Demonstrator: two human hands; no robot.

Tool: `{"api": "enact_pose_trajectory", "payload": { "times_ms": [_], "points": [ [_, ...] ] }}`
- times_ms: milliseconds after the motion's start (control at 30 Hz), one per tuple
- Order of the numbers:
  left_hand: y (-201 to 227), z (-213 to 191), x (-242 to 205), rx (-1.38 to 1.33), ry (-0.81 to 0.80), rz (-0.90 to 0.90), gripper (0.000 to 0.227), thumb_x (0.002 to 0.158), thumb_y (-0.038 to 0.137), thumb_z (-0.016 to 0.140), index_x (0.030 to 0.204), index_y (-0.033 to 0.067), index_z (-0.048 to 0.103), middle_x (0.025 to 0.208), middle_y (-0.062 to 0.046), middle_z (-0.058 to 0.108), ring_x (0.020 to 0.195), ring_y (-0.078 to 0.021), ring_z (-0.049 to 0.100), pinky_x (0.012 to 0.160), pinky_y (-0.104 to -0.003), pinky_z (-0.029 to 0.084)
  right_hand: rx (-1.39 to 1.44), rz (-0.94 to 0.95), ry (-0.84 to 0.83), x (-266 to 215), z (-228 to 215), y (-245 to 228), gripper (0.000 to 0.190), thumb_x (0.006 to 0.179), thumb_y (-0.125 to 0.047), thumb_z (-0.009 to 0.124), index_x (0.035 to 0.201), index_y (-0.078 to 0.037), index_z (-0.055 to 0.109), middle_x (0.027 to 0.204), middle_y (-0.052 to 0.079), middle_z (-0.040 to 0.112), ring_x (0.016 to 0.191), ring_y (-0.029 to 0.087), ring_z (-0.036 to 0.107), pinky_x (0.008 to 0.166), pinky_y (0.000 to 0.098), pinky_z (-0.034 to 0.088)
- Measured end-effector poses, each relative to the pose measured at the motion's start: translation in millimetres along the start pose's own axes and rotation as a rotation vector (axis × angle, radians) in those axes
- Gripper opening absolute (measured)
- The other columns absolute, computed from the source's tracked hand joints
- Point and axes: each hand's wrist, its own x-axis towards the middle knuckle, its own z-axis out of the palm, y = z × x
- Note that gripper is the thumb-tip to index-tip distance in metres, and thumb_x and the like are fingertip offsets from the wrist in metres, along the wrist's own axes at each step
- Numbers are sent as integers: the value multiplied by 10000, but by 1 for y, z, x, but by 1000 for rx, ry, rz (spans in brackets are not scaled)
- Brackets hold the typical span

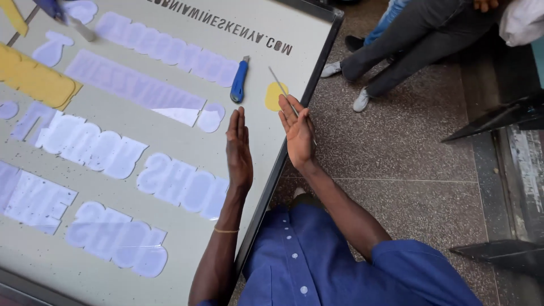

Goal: The person is using a utility knife and a weeding tool to cut and remove excess vinyl from a sign board to reveal the letters.

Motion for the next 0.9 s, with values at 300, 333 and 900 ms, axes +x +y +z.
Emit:
{"api": "enact_pose_trajectory", "payload": {
  "times_ms": [300, 333, 900],
  "points": [
    [71, 90, 41, 296, -92, -6, 950, 1142, 689, 462, 1789, 11, 309, 1842, -262, 354, 1731, -445, 231, 1417, -612, 142, 12, -10, -50, 38, -7, -53, 780, 1204, -560, 368, 1686, 49, 446, 1741, 319, 480, 1663, 411, 421, 1431, 554, 293],
    [37, 76, 67, 299, -77, -2, 950, 1142, 689, 462, 1789, 11, 309, 1842, -262, 354, 1731, -445, 231, 1417, -612, 142, 15, -1, -62, 62, -9, -36, 780, 1204, -560, 368, 1686, 49, 446, 1741, 319, 480, 1663, 411, 421, 1431, 554, 293],
    [-150, 62, 69, 456, 288, -192, 612, 1075, 10, 709, 1664, 33, 543, 1628, -299, 609, 1552, -554, 510, 1321, -658, 389, 9, 319, 31, 145, -185, 24, 548, 1154, -169, 682, 1625, 65, 524, 1581, 384, 625, 1549, 442, 579, 1314, 543, 458]
  ]
}}
